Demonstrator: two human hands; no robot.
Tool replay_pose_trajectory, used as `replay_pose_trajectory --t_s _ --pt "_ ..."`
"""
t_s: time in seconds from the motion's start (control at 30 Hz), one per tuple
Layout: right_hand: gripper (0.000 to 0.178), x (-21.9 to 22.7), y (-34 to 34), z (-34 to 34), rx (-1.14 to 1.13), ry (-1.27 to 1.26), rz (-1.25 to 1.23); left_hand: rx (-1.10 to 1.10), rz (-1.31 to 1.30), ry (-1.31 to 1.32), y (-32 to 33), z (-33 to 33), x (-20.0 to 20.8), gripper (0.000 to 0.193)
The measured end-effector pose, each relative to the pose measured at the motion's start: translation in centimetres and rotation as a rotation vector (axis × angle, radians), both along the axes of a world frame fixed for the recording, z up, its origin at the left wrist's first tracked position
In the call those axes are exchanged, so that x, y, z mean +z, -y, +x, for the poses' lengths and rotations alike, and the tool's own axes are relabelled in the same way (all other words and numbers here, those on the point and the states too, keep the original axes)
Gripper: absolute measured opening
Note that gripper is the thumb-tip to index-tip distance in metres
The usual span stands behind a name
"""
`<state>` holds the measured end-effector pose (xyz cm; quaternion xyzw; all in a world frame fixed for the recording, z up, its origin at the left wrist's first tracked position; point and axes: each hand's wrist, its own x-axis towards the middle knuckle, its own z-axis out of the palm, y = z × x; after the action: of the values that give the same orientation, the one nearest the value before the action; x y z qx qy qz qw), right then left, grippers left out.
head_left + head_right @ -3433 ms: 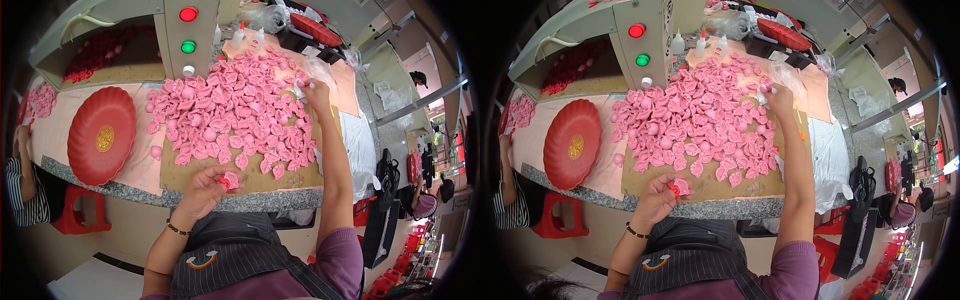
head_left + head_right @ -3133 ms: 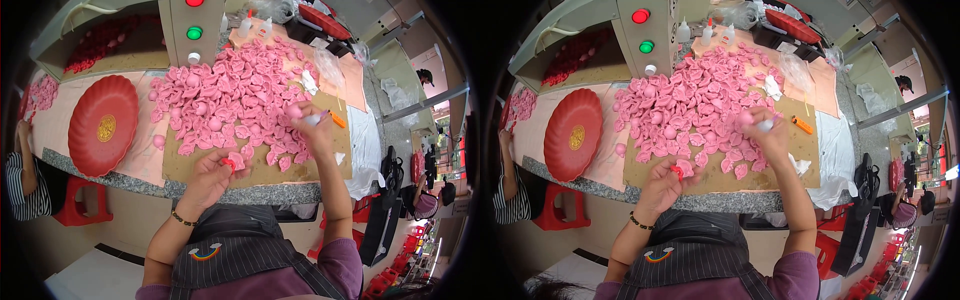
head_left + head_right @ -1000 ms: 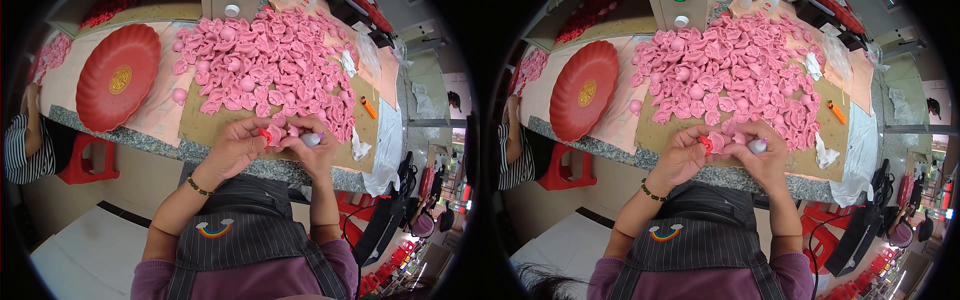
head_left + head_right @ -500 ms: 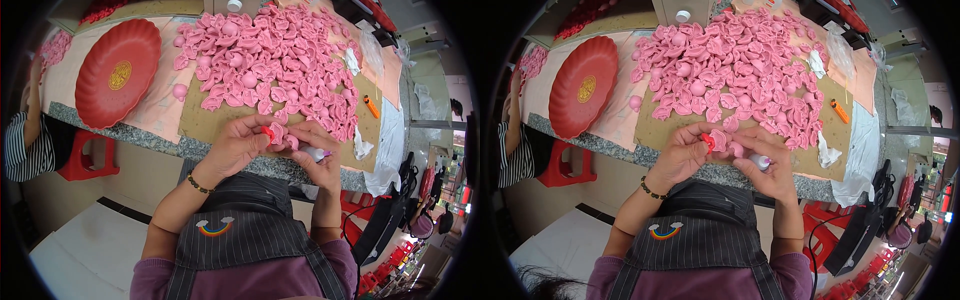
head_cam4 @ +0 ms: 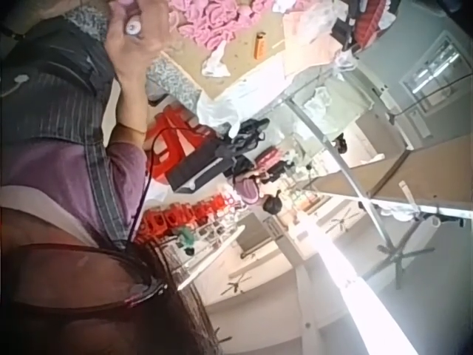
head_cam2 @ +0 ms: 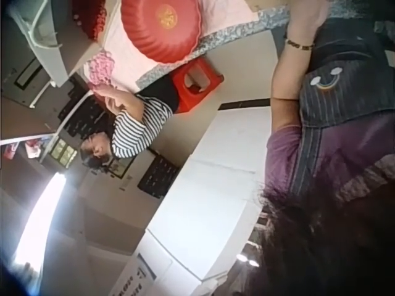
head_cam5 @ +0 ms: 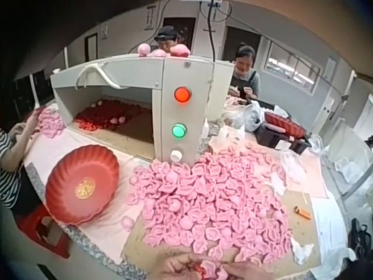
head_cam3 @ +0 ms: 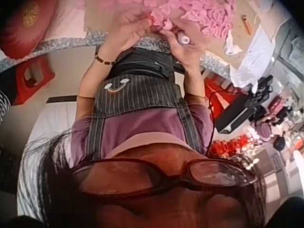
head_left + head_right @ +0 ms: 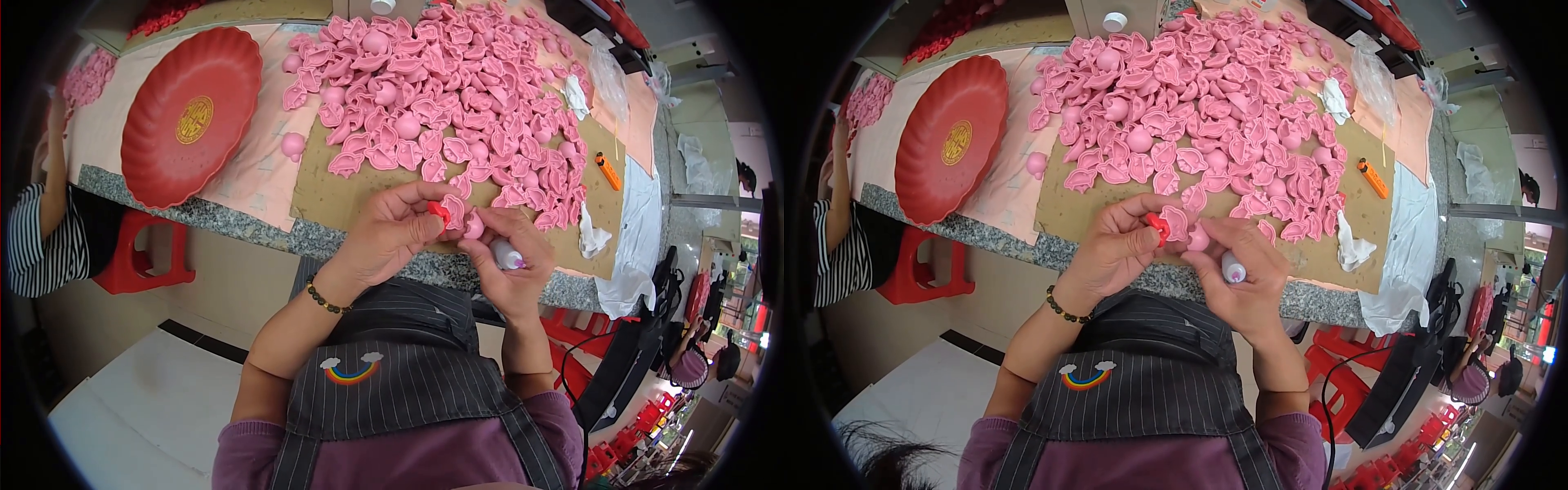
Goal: Apply glue to small pink components and assemble them into units before placing them on a production machine.
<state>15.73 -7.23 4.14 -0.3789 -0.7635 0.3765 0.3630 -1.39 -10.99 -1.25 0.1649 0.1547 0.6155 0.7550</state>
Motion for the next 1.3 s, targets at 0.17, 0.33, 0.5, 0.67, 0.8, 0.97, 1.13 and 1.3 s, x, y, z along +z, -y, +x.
replay_pose_trajectory --t_s 0.17,0.33,0.5,0.67,0.8,0.97,1.13,1.3 --pt "0.031 0.4 0.1 0.0 -0.090 -0.126 -0.063 0.003 0.015 0.008 -0.1 0.2 0.2 0.033" --pt "0.029 1.7 -0.4 -0.9 0.004 -0.064 0.137 -0.005 0.054 0.001 0.0 0.2 -0.3 0.042" --pt "0.029 1.5 -0.3 -1.3 0.026 -0.009 0.156 -0.003 0.049 -0.002 0.0 0.3 0.0 0.040" --pt "0.029 1.4 -0.5 -1.3 0.052 0.021 0.253 0.026 0.058 -0.091 0.1 0.4 0.3 0.033" --pt "0.029 1.4 -0.5 -1.2 0.055 0.036 0.264 0.033 0.035 -0.131 0.1 0.5 0.3 0.034" --pt "0.029 1.3 -0.6 -1.1 0.053 0.049 0.270 0.028 0.010 -0.144 0.1 0.5 0.5 0.033" --pt "0.028 1.0 -0.6 -1.2 0.055 0.054 0.266 0.025 0.017 -0.139 0.1 0.5 0.2 0.033" --pt "0.028 0.8 -0.5 -1.0 0.055 0.059 0.255 0.013 0.009 -0.177 0.1 0.4 0.6 0.032"
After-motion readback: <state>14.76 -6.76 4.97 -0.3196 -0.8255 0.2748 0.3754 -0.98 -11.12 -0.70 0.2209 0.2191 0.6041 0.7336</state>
